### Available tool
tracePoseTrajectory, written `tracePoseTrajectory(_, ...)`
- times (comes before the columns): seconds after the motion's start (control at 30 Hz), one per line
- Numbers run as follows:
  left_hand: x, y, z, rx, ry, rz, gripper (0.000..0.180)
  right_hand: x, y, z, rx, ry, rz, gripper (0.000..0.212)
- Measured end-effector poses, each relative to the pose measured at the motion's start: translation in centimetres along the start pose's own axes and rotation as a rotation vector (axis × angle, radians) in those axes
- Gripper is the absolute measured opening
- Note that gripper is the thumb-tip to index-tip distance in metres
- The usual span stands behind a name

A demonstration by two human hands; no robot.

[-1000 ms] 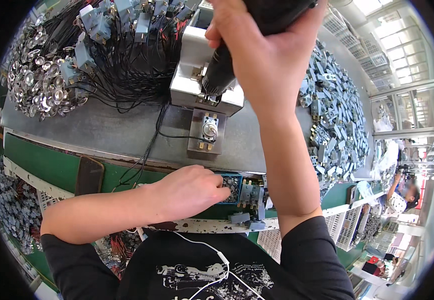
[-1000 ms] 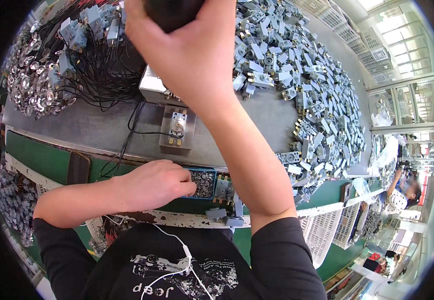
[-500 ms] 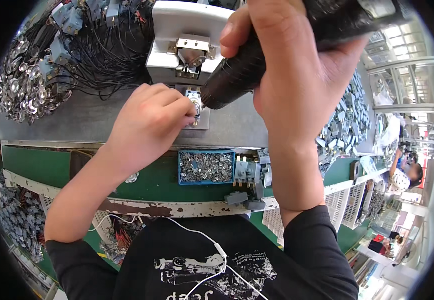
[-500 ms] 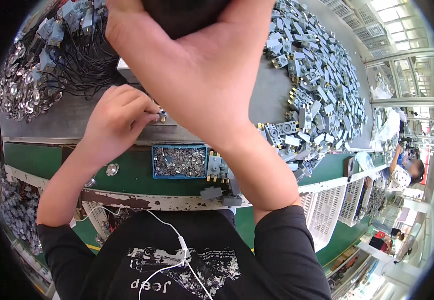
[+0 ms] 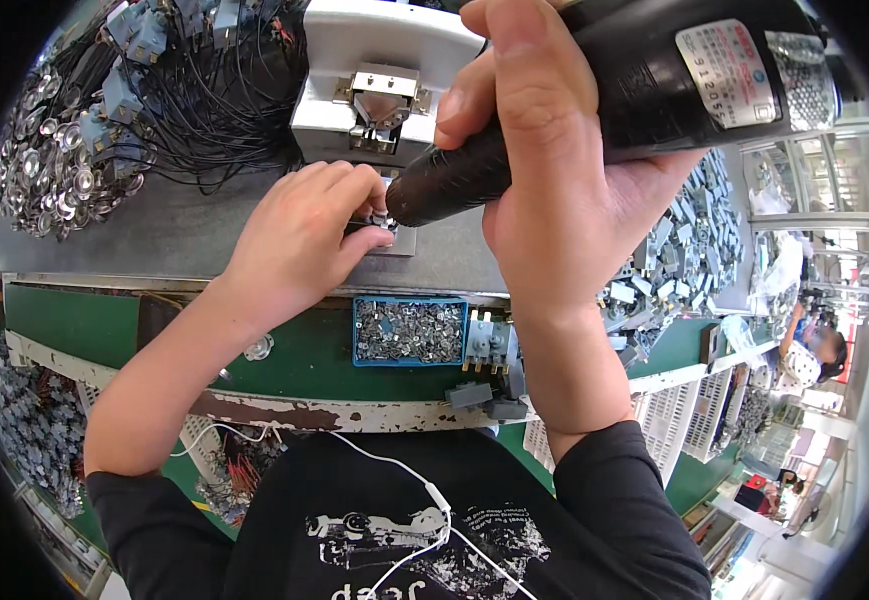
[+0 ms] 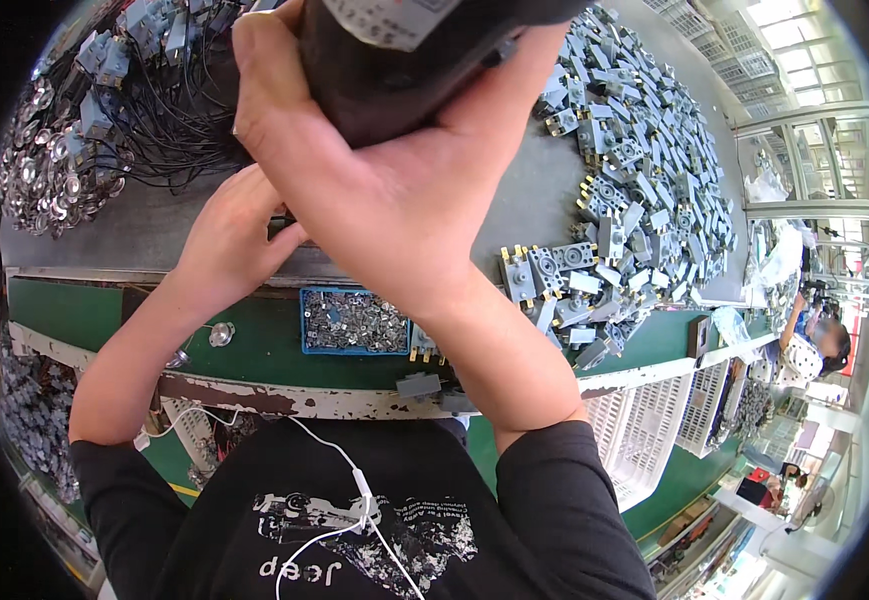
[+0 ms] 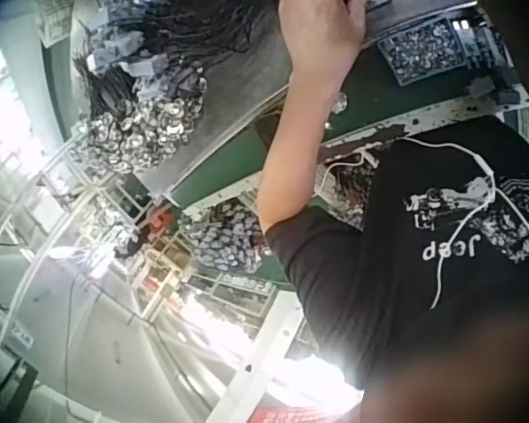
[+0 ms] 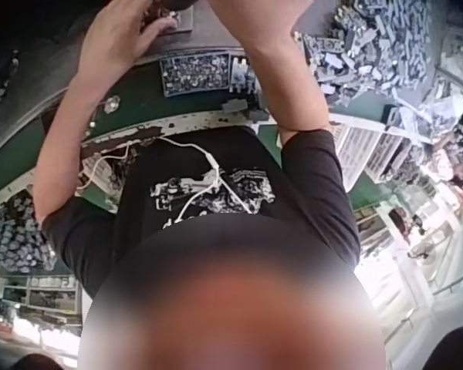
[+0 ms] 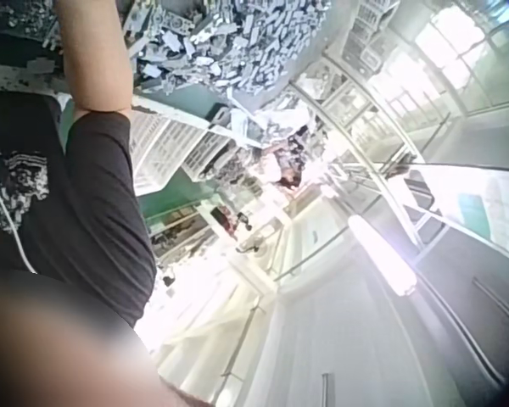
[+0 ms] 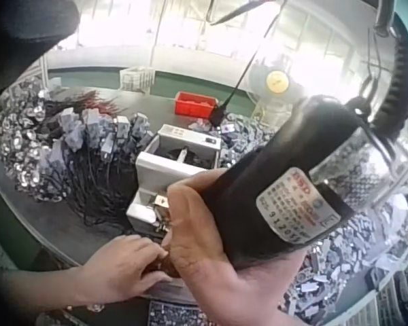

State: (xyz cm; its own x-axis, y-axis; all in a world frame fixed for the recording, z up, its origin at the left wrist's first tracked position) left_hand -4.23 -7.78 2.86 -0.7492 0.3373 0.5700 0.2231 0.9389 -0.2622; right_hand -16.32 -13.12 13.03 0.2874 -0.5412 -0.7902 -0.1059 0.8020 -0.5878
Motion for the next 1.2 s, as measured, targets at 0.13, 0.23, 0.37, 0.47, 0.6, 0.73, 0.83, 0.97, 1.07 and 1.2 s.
tracePoseTrajectory(0.13, -0.2, 0.0, 0.0, -0.001, 0.013, -0.006, 0.032, -0.2, 0.5, 0.2, 0.004, -0.006, -0.016, 0.061)
tracePoseTrajectory(0.23, -0.3, 0.1, 0.0, 0.004, 0.013, -0.013, 0.033, -0.1, 0.6, 0.1, 0.006, -0.012, -0.026, 0.066)
tracePoseTrajectory(0.37, -0.2, 0.0, 0.1, 0.006, 0.022, -0.01, 0.032, -0.1, 0.3, -0.3, 0.01, -0.016, -0.044, 0.072)
tracePoseTrajectory(0.47, -0.3, 0.0, 0.1, -0.009, 0.029, -0.017, 0.032, 0.1, 0.5, 0.1, 0.011, -0.023, -0.054, 0.075)
tracePoseTrajectory(0.6, -0.2, 0.1, 0.0, 0.0, 0.037, -0.013, 0.032, -0.9, 1.0, 1.0, 0.039, -0.153, -0.151, 0.086)
tracePoseTrajectory(0.73, -0.2, 0.1, -0.1, 0.002, 0.042, -0.012, 0.032, -1.8, 0.5, 0.7, 0.008, -0.138, -0.162, 0.089)
tracePoseTrajectory(0.83, -0.1, 0.1, -0.1, 0.009, 0.03, -0.005, 0.032, -2.4, 0.2, 0.6, -0.019, -0.124, -0.195, 0.089)
tracePoseTrajectory(0.97, -0.2, 0.0, 0.1, -0.01, 0.045, -0.01, 0.03, -3.1, 0.0, 0.6, -0.038, -0.065, -0.228, 0.085)
tracePoseTrajectory(1.07, -0.2, 0.0, 0.0, -0.033, 0.048, -0.024, 0.029, -3.7, 0.0, 0.7, -0.055, -0.004, -0.262, 0.082)
tracePoseTrajectory(1.2, -0.3, 0.1, 0.2, -0.043, 0.043, -0.016, 0.028, -4.0, 0.1, 0.5, -0.072, 0.017, -0.266, 0.078)
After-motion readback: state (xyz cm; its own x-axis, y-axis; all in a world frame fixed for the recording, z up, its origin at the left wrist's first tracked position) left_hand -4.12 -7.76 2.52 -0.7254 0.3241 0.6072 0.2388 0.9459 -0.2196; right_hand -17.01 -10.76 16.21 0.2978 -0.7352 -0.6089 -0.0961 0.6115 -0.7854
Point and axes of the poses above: each hand's wrist, its own y-axis away from the middle knuckle, its own z-axis out of the palm, x = y × z, the point moved 10 cm from there along -y, towards the middle knuckle, and after that the axes turned 6 degrees about -z, right-handed, at the moved point
